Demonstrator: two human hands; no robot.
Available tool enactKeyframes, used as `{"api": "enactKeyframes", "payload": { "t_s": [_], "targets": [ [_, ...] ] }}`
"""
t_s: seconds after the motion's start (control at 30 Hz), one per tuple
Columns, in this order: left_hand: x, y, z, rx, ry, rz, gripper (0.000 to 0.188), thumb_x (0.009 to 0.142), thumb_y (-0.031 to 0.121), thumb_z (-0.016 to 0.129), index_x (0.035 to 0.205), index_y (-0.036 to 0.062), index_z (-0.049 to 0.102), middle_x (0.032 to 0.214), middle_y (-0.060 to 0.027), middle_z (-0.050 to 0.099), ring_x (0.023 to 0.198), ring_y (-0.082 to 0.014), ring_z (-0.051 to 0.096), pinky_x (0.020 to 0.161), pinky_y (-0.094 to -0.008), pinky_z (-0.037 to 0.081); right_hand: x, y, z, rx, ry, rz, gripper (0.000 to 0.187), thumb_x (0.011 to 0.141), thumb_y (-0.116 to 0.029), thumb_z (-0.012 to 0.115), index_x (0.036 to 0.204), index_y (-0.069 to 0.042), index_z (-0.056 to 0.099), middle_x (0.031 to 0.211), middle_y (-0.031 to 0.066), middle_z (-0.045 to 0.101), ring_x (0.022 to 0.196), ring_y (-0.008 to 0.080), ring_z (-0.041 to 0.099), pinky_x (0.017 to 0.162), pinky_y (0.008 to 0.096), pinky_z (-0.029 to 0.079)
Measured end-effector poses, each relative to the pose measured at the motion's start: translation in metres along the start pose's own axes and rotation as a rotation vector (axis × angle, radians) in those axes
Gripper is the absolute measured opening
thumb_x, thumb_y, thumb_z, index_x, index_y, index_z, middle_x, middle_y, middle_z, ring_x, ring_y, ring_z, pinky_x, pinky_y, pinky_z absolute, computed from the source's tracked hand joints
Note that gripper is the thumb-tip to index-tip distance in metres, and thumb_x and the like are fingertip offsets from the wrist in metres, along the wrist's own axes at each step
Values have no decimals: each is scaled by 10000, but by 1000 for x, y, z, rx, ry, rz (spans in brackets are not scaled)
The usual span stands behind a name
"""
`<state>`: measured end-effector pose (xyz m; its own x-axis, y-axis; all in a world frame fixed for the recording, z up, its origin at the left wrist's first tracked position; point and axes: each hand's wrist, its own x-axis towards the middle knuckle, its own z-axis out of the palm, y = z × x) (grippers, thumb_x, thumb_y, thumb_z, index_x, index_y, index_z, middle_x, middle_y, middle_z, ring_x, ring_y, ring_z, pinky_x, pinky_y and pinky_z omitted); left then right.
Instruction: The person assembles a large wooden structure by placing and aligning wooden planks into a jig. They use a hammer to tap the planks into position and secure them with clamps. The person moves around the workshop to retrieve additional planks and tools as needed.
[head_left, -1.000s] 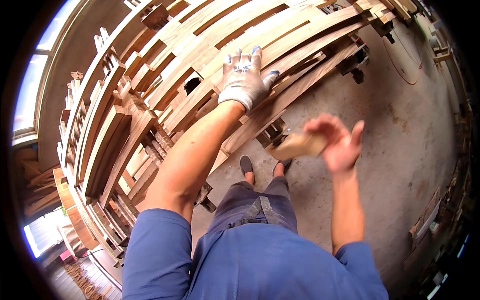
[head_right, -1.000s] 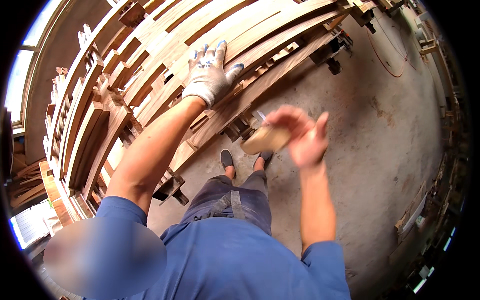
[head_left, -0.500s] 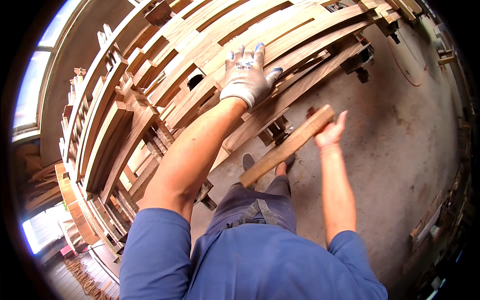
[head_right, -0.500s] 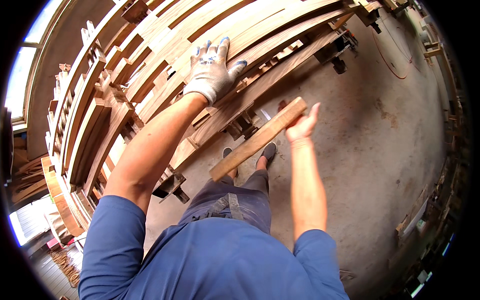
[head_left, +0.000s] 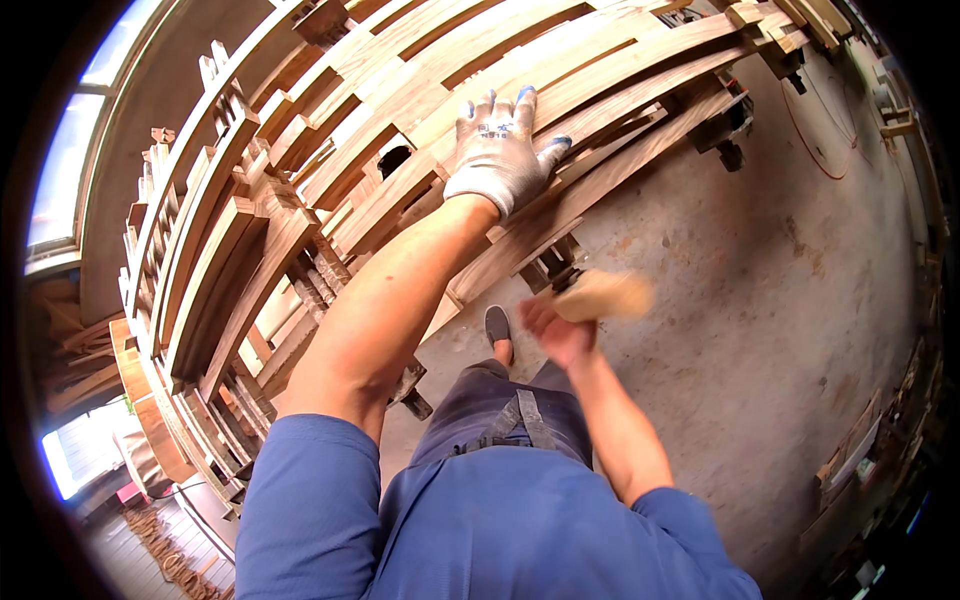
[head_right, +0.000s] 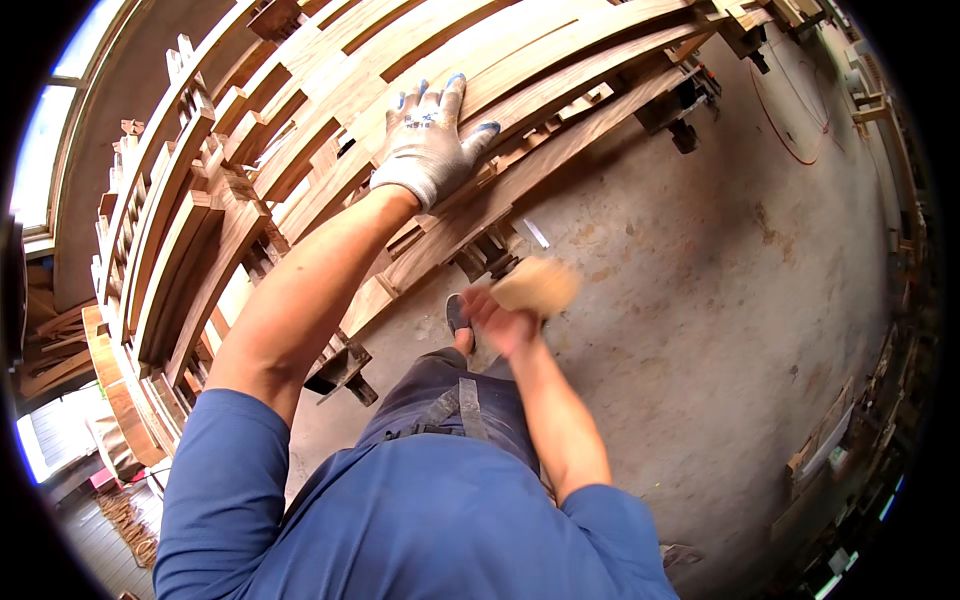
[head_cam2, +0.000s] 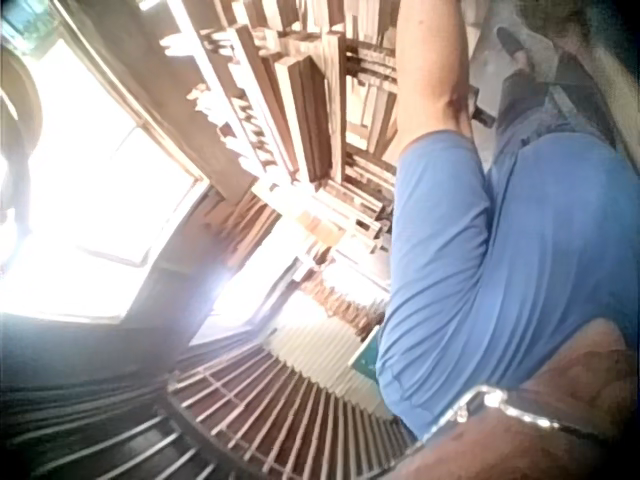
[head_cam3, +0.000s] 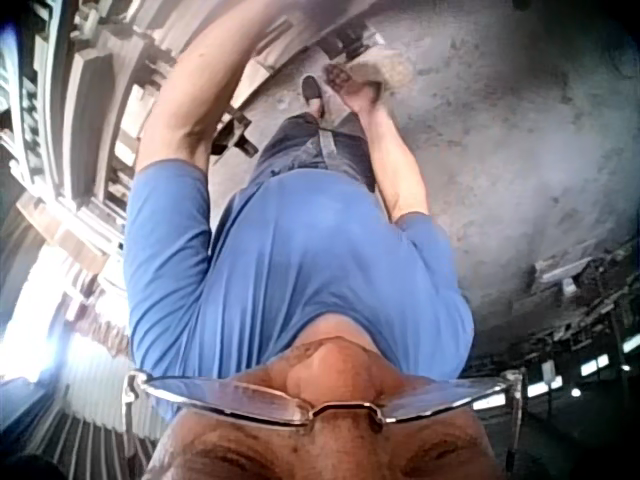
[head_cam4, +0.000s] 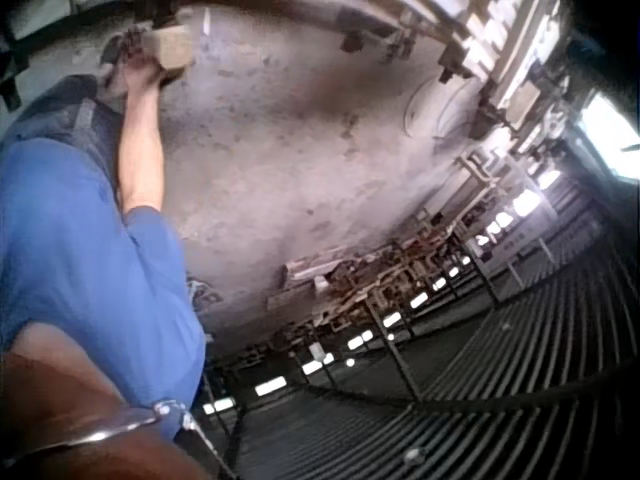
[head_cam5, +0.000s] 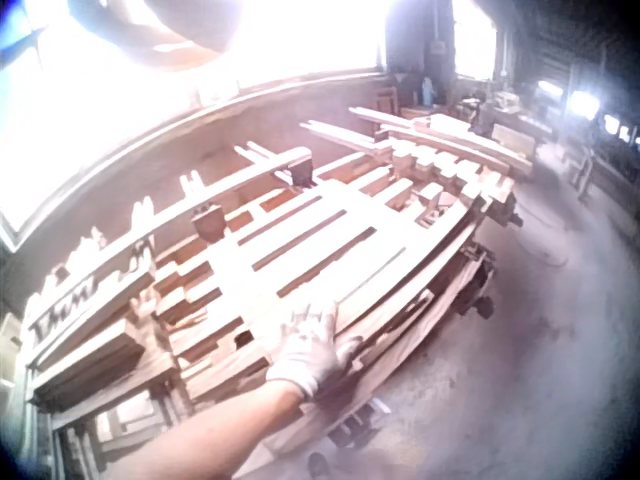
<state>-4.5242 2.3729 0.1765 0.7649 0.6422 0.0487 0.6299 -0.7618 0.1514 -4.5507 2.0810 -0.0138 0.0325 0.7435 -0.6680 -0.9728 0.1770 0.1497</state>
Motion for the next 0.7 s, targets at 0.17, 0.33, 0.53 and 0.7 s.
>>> {"api": "enactKeyframes", "payload": {
  "t_s": [0.17, 0.33, 0.53, 0.7],
  "targets": [
    [4, 9, -1, -12, -16, -5, 868, 1070, 649, 499, 1686, 55, 357, 1692, -258, 416, 1635, -414, 263, 1342, -548, 108, -13, -147, 102, -266, 134, -617, 1146, 841, -944, 597, 1449, 27, 558, 1380, 256, 671, 1255, 380, 658, 1159, 517, 494],
    [2, 5, -4, -103, -117, -24, 893, 1087, 663, 410, 1710, 33, 294, 1694, -278, 403, 1626, -426, 272, 1320, -573, 116, -136, -91, 179, -854, -542, -602, 1051, 940, -946, 372, 1204, -4, 756, 1164, 226, 772, 1149, 391, 707, 1064, 504, 528],
    [-2, -1, -17, -68, -79, -40, 895, 1080, 639, 473, 1709, 35, 273, 1699, -272, 393, 1636, -418, 257, 1344, -547, 118, -82, 40, 54, -268, -356, 180, 1405, 787, -1079, 284, 1487, 102, 581, 1558, 343, 547, 1465, 484, 518, 1244, 641, 366],
    [6, 14, -28, -70, -135, 15, 894, 1074, 650, 488, 1711, 60, 279, 1693, -238, 408, 1629, -413, 263, 1339, -564, 119, 23, -39, -53, 92, -536, 1, 1318, 769, -1054, 462, 1493, 44, 562, 1395, 280, 664, 1345, 472, 578, 1236, 591, 368]
  ]
}}
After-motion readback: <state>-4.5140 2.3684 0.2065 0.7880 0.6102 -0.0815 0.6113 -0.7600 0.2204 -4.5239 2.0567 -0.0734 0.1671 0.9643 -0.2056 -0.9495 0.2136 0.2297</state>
